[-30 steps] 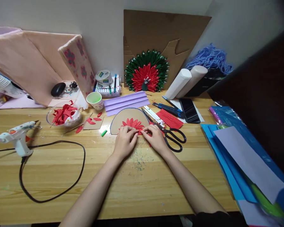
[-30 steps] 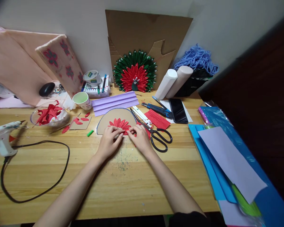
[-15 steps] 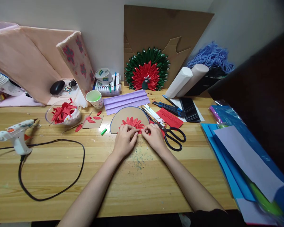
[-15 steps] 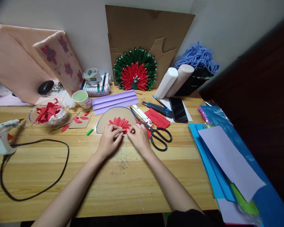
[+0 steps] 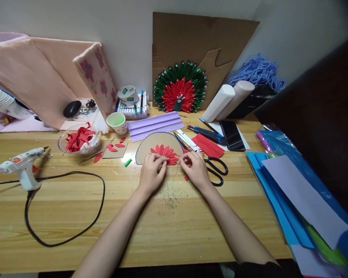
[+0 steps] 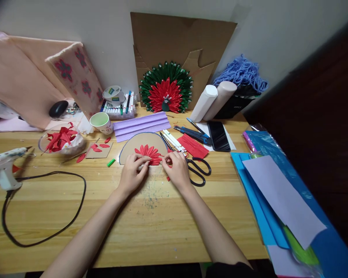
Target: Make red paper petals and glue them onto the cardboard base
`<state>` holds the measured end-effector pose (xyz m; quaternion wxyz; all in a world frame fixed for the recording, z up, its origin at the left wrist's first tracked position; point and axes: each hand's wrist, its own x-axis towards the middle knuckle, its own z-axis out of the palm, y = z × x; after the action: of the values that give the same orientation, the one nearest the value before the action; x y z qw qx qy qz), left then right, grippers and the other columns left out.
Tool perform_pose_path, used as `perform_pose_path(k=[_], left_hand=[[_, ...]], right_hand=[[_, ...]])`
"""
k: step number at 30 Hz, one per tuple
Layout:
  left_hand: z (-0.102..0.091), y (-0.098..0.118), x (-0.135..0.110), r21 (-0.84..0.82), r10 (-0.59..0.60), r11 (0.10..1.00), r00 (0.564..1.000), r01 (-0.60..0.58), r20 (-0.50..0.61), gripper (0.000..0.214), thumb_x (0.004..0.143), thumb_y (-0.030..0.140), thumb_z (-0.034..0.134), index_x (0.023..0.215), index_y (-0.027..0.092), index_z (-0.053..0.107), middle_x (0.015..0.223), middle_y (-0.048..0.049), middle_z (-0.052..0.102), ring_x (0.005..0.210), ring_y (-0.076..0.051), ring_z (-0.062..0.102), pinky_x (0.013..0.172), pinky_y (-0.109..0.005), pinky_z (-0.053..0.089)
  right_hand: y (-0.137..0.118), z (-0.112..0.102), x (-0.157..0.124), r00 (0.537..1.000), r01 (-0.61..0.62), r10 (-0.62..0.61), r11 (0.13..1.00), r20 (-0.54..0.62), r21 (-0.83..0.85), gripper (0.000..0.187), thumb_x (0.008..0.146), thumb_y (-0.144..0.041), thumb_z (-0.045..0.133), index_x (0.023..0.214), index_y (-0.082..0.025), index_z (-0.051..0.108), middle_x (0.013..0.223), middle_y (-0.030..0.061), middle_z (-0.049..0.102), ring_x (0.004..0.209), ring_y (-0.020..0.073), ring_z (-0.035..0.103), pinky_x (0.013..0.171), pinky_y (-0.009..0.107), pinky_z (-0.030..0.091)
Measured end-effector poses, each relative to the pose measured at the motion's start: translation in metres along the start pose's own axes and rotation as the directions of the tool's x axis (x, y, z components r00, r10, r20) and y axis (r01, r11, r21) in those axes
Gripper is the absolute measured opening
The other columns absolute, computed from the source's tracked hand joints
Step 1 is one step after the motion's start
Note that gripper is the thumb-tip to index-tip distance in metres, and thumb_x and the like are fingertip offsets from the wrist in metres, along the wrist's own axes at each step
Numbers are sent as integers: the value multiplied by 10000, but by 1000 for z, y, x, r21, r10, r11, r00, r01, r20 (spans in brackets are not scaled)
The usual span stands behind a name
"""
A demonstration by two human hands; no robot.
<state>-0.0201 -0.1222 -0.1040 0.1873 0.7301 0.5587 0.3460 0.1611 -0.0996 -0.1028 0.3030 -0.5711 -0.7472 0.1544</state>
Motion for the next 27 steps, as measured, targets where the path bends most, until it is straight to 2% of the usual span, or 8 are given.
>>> perform_pose_path(k=[2,4,8,12,15,19,27], left_hand=[[-1,0,-1,1,-34,999,999,34,-31,203,885,212,489,995,209,659,913,-49,568,913,-194,489,812,-323,420],[-2,1,-1,7,-58,998,997,59,-56,203,886,207,485,989,212,660,904,-49,566,903,-196,490,801,-324,421],[-5,0,-2,41,-102,993,987,107,-124,190,888,204,474,951,207,653,887,-53,563,902,-208,495,800,-342,419],[-9,-8,-2,93,-201,968,942,233,-269,184,887,209,455,955,209,627,897,-68,556,911,-238,495,796,-376,424],[-12,-14,-2,97,-248,950,905,297,-345,186,875,205,459,996,195,600,941,-86,554,940,-255,491,803,-392,426],[-13,-17,-1,108,-254,945,902,308,-349,185,871,205,459,1003,178,585,958,-97,568,955,-266,482,836,-416,411],[-10,-20,-2,107,-255,946,904,307,-342,181,866,217,464,995,173,583,965,-104,568,977,-270,481,855,-431,416]], right_hand=[[1,-4,-1,997,73,-74,996,16,50,102,848,-218,529,847,-200,629,798,40,605,829,199,505,764,316,424],[1,-6,-2,987,147,-150,987,58,62,159,856,-203,511,926,-212,654,849,51,614,879,209,507,803,334,429],[0,-4,-4,979,174,-176,984,103,29,189,856,-183,499,924,-216,672,874,64,615,892,221,500,815,353,439],[0,-5,-5,978,184,-186,983,91,26,182,859,-175,493,877,-211,671,856,62,615,880,221,498,807,354,443],[-2,-5,-5,973,215,-215,976,85,10,200,857,-170,492,942,-208,670,872,66,612,888,223,494,813,354,443],[-7,-3,-4,960,254,-251,967,127,-9,238,853,-179,499,1023,-207,663,930,78,606,922,226,486,831,353,446],[-10,2,-5,957,245,-246,969,154,23,218,865,-192,494,1010,-218,655,930,72,595,928,221,490,837,352,446]])
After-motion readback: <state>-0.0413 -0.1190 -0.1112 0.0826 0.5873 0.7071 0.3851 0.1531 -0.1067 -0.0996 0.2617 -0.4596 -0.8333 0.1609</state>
